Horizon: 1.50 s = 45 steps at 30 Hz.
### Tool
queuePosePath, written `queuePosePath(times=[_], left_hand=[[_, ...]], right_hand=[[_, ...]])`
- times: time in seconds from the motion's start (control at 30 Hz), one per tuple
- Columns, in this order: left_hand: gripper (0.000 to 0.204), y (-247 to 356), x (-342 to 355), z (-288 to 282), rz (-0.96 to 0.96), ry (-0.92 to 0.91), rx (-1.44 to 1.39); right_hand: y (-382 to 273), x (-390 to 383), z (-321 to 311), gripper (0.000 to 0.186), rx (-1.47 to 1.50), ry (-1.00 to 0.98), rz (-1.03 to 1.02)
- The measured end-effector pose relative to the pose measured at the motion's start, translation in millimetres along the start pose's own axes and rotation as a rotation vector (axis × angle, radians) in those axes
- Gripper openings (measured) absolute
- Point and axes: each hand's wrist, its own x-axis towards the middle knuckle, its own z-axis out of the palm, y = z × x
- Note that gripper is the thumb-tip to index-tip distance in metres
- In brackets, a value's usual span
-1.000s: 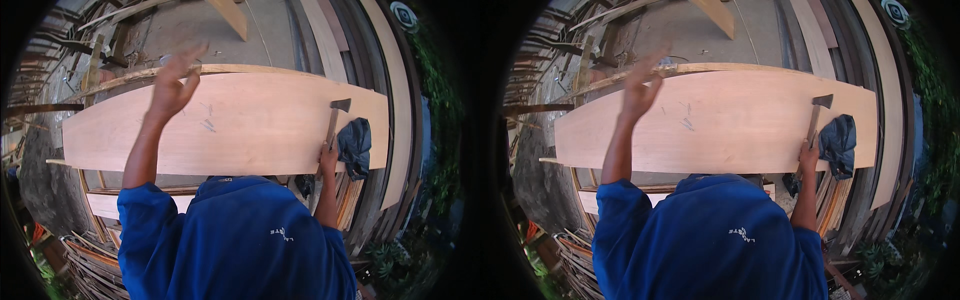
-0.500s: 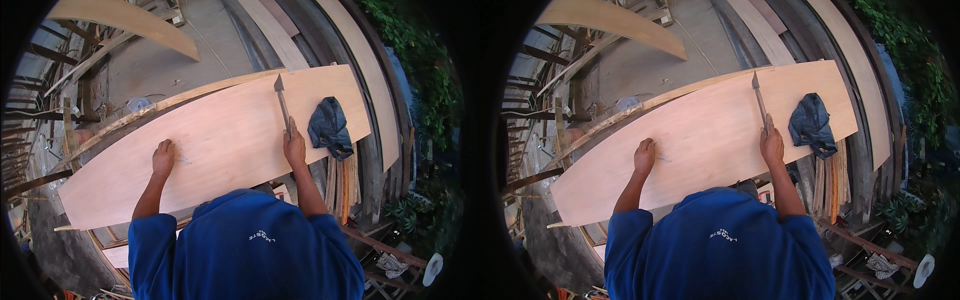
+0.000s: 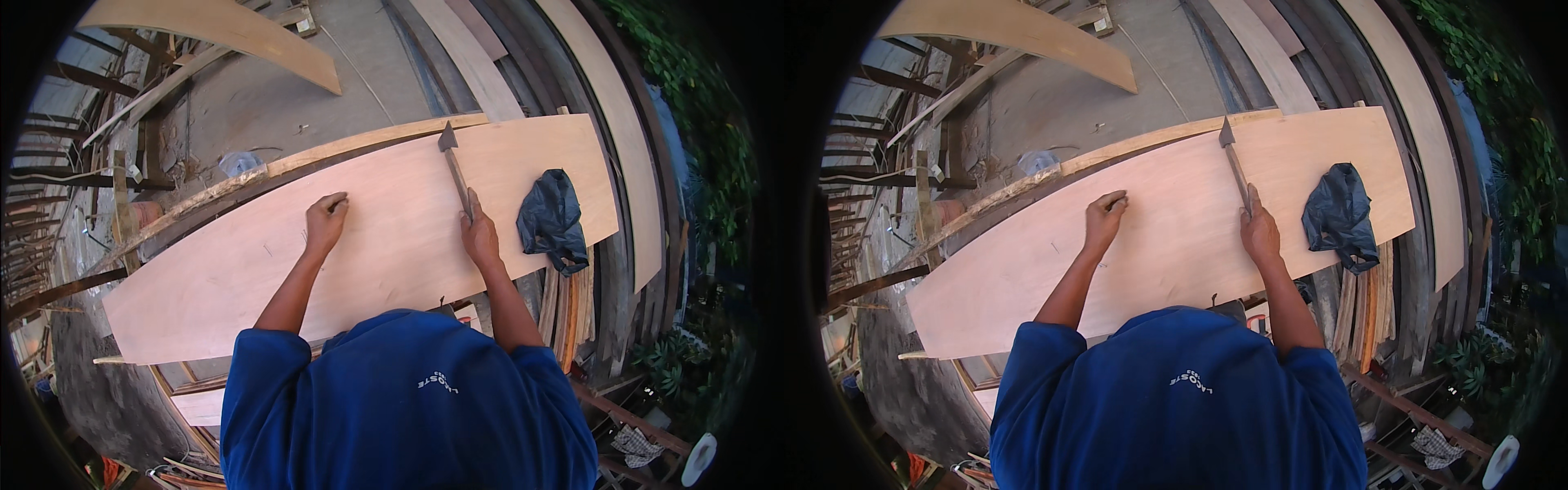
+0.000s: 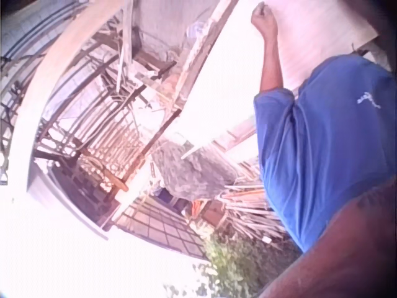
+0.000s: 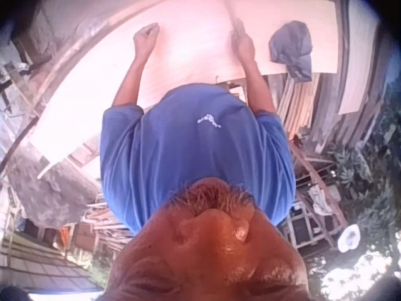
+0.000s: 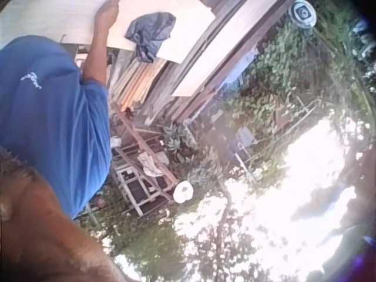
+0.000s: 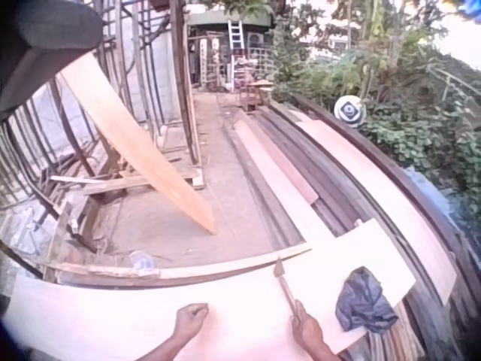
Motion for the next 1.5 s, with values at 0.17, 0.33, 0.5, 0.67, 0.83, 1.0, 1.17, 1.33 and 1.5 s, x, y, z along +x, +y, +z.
queuePosePath(times=[0.17, 0.33, 0.5, 0.67, 0.83, 1.0, 1.17, 1.33, 1.5], left_hand=[[0.032, 38, 58, 95, -0.062, -0.167, -0.308], [0.034, 51, 109, 138, 0.159, -0.11, -0.111], [0.029, 36, 142, 151, 0.321, 0.081, -0.086], [0.027, 50, 133, 149, 0.213, -0.062, 0.039], [0.023, 50, 132, 151, 0.346, 0.013, 0.093], [0.021, 47, 131, 151, 0.449, 0.043, 0.107], [0.021, 49, 133, 152, 0.524, -0.006, 0.151], [0.025, 43, 130, 149, 0.473, -0.037, 0.156], [0.034, 35, 133, 133, 0.508, 0.032, 0.212]], right_hand=[[20, -22, 3, 0.062, 0.099, -0.009, -0.001], [39, -48, 3, 0.06, 0.38, 0.003, -0.006], [41, -61, 1, 0.06, 0.496, -0.1, 0.193], [36, -60, -5, 0.059, 0.458, -0.072, 0.19], [-1, -42, -21, 0.055, 0.36, -0.052, 0.072], [-37, -19, -34, 0.058, 0.232, 0.076, -0.153], [-46, 2, -23, 0.064, 0.015, 0.148, -0.279], [-39, 6, -19, 0.065, -0.134, -0.019, -0.172], [-61, 1, -26, 0.065, 0.117, 0.299, -0.388]])
